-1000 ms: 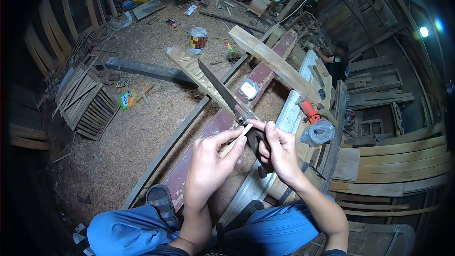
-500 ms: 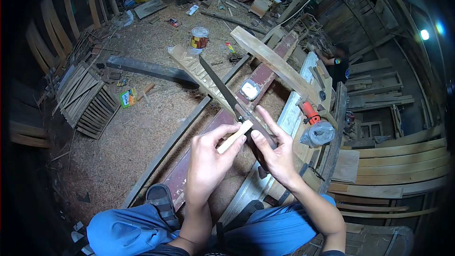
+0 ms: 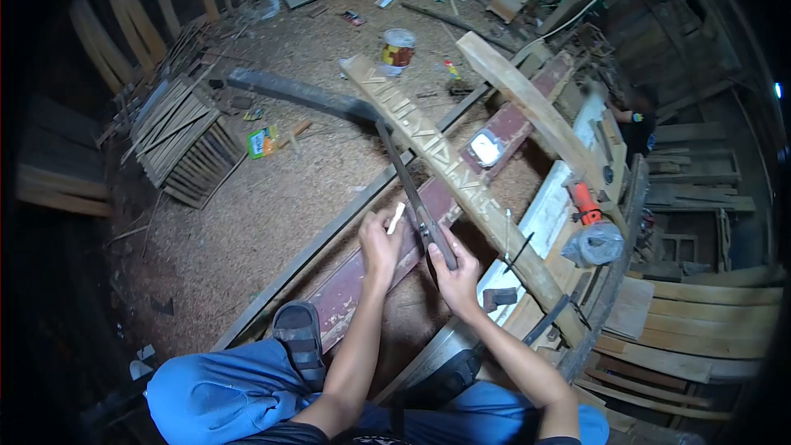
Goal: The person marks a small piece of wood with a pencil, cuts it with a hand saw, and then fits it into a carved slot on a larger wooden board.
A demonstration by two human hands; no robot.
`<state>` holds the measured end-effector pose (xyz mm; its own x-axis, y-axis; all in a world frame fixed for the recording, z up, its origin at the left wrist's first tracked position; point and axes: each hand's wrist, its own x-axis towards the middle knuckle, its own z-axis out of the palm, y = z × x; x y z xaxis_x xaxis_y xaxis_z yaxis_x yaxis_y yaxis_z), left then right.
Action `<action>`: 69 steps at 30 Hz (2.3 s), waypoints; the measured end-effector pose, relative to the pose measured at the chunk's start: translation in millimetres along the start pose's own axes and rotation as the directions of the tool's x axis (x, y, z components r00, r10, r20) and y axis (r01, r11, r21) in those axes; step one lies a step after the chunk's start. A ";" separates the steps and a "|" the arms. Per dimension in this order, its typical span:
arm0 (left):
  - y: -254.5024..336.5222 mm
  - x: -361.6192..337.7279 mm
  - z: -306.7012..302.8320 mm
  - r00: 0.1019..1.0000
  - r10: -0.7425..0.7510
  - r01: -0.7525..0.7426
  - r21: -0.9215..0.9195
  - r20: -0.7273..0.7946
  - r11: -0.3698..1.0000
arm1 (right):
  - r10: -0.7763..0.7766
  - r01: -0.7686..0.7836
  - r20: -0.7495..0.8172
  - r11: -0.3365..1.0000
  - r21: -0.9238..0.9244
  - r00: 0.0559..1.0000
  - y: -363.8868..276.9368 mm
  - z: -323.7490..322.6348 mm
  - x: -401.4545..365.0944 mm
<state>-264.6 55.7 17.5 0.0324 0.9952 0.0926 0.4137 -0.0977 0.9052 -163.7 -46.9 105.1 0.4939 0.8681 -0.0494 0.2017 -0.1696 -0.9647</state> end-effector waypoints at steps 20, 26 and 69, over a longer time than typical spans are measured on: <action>-68.4 -26.1 31.8 0.988 0.128 -0.152 0.406 0.086 0.901 | 0.066 -0.071 0.070 0.995 0.070 0.995 127.8 3.0 -36.3; -74.6 -20.4 33.3 0.971 0.071 -0.180 0.508 0.226 0.842 | 0.007 0.002 0.066 0.991 -0.132 0.998 123.3 4.6 -38.8; -69.8 -18.8 38.0 0.951 -0.071 -0.150 0.651 0.300 0.744 | -0.032 0.039 0.064 0.993 -0.112 0.997 126.0 0.9 -47.1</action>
<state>-259.5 44.2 -63.2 0.2740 0.9564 -0.1006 0.8956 -0.2157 0.3891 -162.3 -108.7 -14.4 0.4320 0.9012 -0.0353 0.3143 -0.1872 -0.9307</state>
